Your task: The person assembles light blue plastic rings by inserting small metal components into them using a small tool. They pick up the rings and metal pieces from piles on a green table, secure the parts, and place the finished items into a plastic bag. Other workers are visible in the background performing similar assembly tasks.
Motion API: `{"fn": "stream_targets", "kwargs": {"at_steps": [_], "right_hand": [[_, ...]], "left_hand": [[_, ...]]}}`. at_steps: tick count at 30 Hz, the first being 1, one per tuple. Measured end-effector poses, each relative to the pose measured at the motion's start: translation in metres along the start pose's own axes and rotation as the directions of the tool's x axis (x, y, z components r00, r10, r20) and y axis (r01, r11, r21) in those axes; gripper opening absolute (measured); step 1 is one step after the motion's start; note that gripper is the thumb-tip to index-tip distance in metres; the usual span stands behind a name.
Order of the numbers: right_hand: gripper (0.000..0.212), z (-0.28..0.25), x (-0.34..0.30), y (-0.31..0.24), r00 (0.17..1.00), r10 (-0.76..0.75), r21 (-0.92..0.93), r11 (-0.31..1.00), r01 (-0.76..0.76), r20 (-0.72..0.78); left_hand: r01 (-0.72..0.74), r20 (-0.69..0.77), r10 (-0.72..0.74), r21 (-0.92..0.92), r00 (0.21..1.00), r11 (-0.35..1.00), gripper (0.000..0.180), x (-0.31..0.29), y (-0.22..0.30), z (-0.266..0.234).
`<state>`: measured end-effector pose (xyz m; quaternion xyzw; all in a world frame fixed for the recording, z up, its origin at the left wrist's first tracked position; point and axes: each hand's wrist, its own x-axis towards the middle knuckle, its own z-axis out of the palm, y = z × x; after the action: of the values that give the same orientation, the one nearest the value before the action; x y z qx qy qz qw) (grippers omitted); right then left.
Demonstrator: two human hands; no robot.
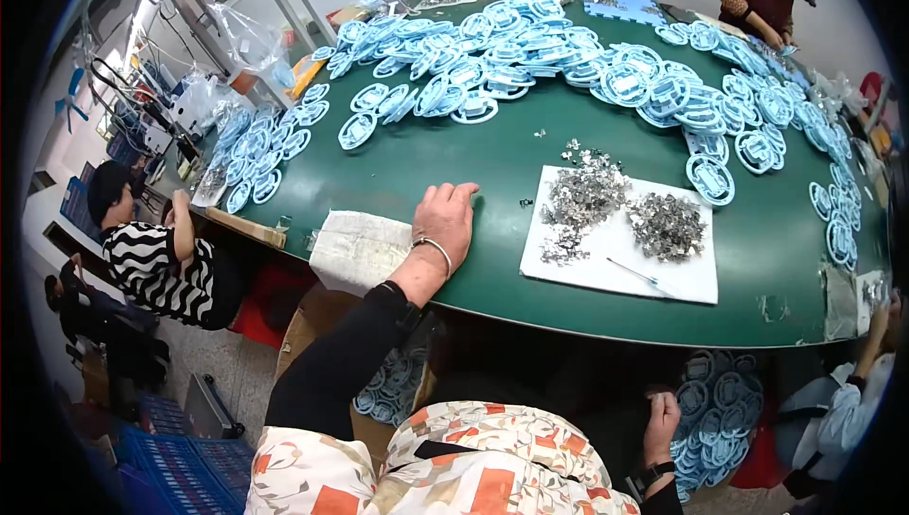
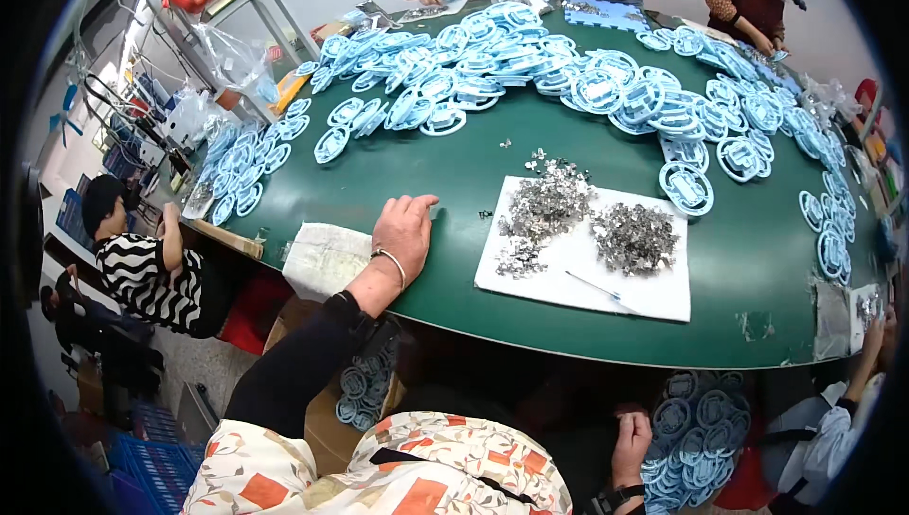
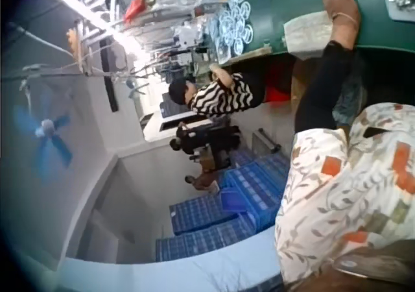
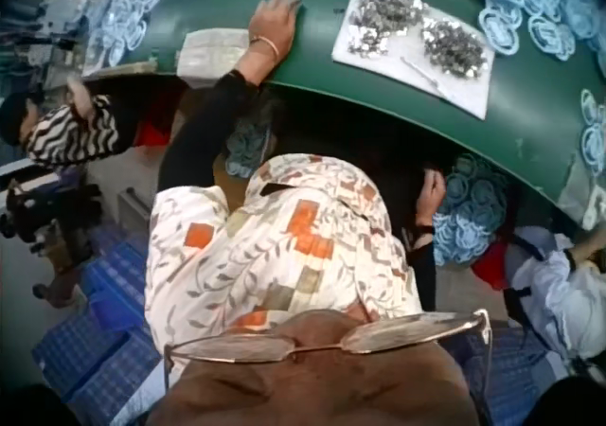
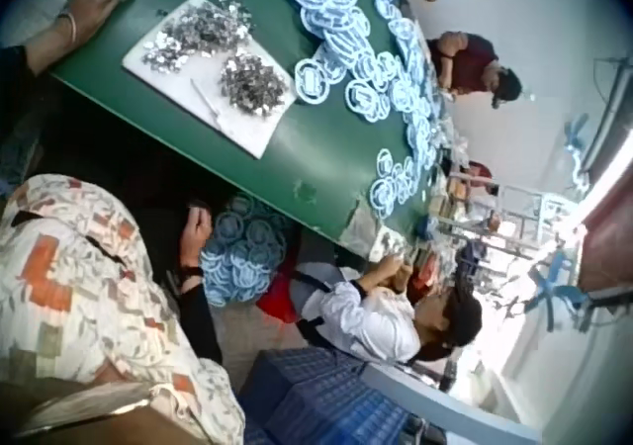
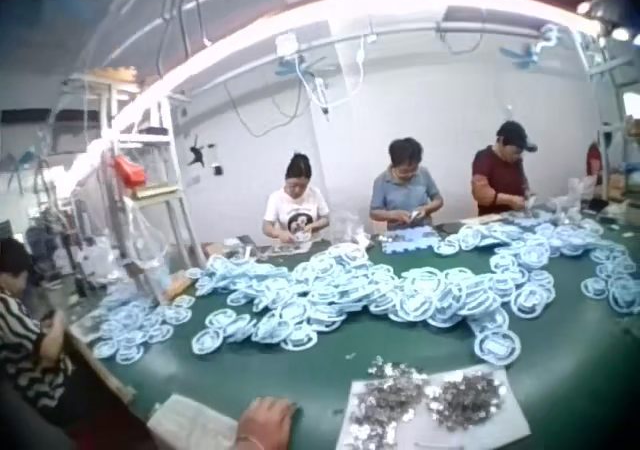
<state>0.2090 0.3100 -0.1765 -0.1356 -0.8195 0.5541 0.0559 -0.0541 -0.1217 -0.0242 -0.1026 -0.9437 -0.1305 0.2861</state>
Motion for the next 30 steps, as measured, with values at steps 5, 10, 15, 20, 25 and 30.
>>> {"fn": "stream_targets", "kwargs": {"at_steps": [5, 10, 15, 20, 25, 30], "right_hand": [[0.032, -0.036, -0.033, 0.081, 0.956, -0.001, 0.077, 0.997, 0.024, -0.294], [0.031, -0.028, -0.123, 0.152, 0.913, 0.231, -0.130, 0.949, -0.288, -0.335], [0.043, 0.018, -0.226, 0.232, 0.890, 0.429, -0.122, 0.885, -0.448, -0.154], [0.052, 0.042, -0.258, 0.230, 0.825, 0.564, 0.324, 0.777, -0.540, 0.021], [0.055, 0.039, -0.248, 0.198, 0.776, 0.623, 0.581, 0.598, -0.552, 0.096], [0.058, 0.039, -0.251, 0.193, 0.766, 0.633, 0.617, 0.560, -0.553, 0.113]], "left_hand": [[-0.071, 0.021, 0.068, 0.203, 0.997, 0.977, 0.031, 0.002, 0.009, 0.004], [-0.099, 0.134, 0.059, 0.315, 0.989, 0.944, 0.035, -0.004, 0.011, -0.008], [0.372, 0.016, -0.387, -0.315, 0.922, 0.873, 0.027, -0.037, 0.031, -0.018], [0.269, -0.017, -0.293, -0.346, 0.956, 0.899, 0.022, -0.072, 0.026, -0.018], [0.282, -0.079, -0.330, -0.359, 0.940, 0.890, 0.029, -0.068, 0.024, -0.009], [0.199, -0.170, -0.255, -0.290, 0.952, 0.936, 0.030, -0.071, 0.021, -0.003]]}}
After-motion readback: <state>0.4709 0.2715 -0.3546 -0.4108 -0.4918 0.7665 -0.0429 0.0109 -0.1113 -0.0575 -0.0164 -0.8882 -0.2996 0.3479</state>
